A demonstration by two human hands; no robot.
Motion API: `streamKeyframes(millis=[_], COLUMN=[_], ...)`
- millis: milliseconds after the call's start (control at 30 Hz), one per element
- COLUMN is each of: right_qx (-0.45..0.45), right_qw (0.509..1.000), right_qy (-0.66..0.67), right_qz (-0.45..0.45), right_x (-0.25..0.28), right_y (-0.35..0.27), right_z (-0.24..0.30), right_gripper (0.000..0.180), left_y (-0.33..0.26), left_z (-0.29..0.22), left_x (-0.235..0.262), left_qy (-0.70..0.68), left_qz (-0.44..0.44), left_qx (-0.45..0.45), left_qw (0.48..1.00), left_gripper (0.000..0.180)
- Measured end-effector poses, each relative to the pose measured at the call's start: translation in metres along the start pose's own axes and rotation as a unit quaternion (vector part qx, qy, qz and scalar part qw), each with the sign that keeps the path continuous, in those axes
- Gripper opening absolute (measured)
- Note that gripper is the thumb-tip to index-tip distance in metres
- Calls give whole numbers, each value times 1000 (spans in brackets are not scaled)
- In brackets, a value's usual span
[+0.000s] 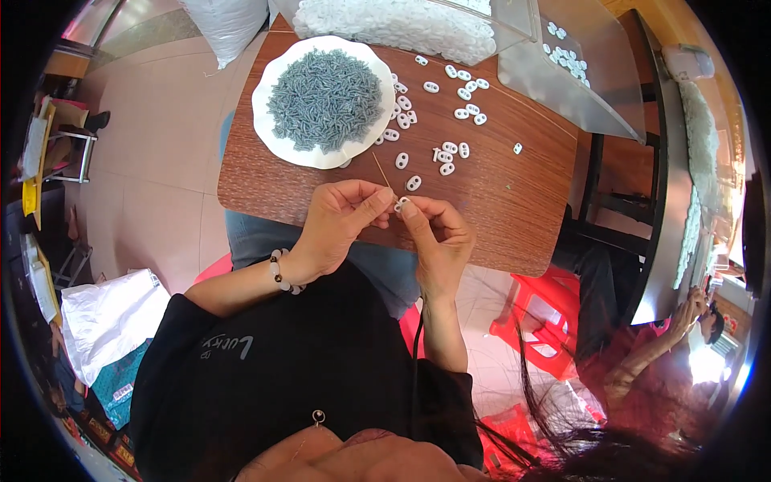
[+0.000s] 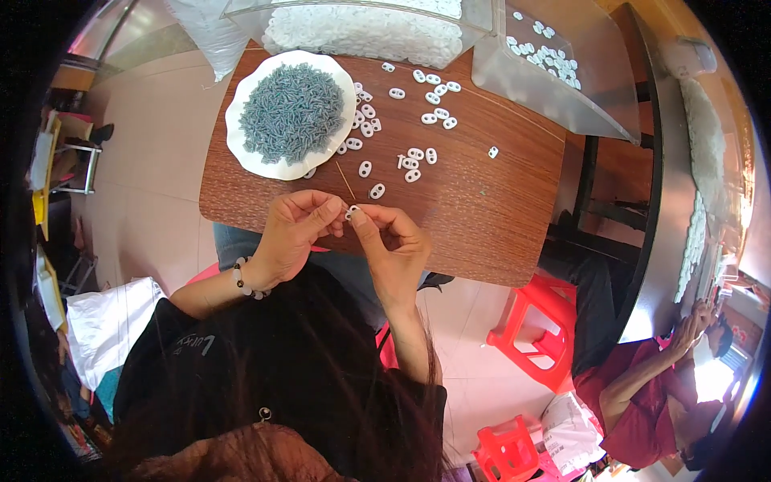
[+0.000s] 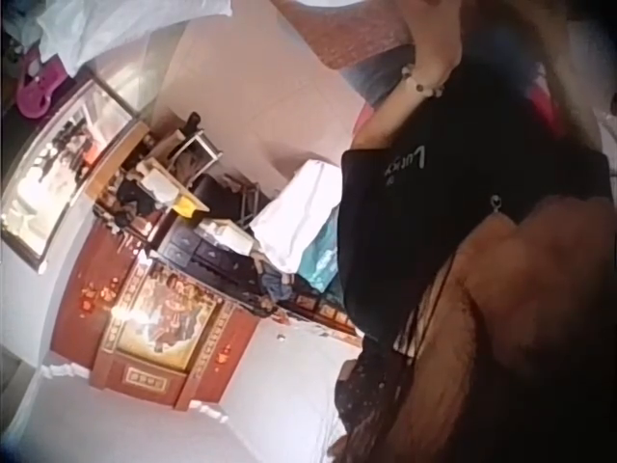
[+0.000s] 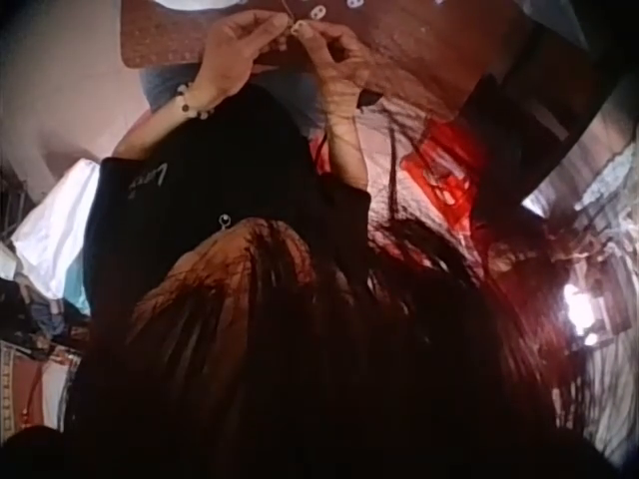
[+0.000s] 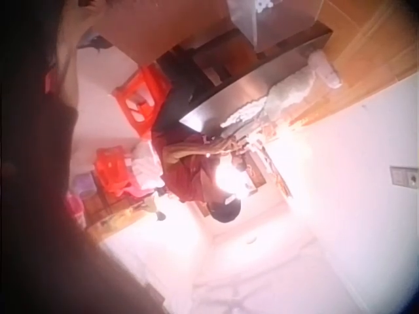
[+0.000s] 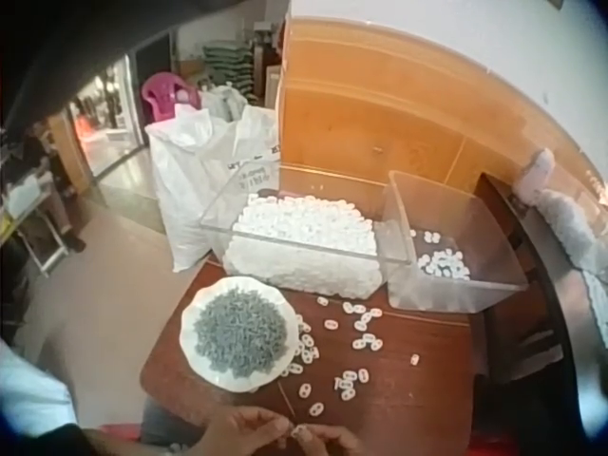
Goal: Stringing small white plastic components onto a thin wire or needle.
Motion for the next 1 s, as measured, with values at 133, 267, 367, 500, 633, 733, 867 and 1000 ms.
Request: streamKeyframes(millis=[133,267,367,500,633,733,867,1000], right_qx=[1,5,38,55,46,39,61,58], right_qw=[1000,1000,999,997,998,999,997,997], right_qy=[-12,-22,-37,-51,-33,-31,-52,-59], right_qz=[-7,-2,3,-16,-13,-14,-11,-10], right_x=[0,1,-3,-1,-3,-4,-2,-3], right_y=[0,0,-1,-2,-3,-4,-2,-3], right_z=[1,1,10,11,12,13,9,7], right_gripper=[10,7,6,5,5,5,5,5], left_y=[0,1,2,1,4,5,5,5], left_z=[1,-2,-2,-4,-4,-3,-2,2], left_x=[-1,0,1,-2,-2,-1,-1,0], left_qy=[3,49,77,74,104,109,90,75], left_qz=[4,0,-12,-13,-5,-4,8,8], left_qx=[1,-16,-22,-23,-29,-28,-18,-8], left_qw=[1000,999,997,997,994,994,996,997], left_gripper=[18,16,15,14,13,12,12,13])
Point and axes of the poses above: each hand's wrist, its own y-axis towards the middle knuckle, its own x-axis out of the back of the hand, z = x × y, the point moved 7 cm from there along y, towards the middle knuckle, and after that the axes turned 7 degrees about x, right-handed, at the moved point
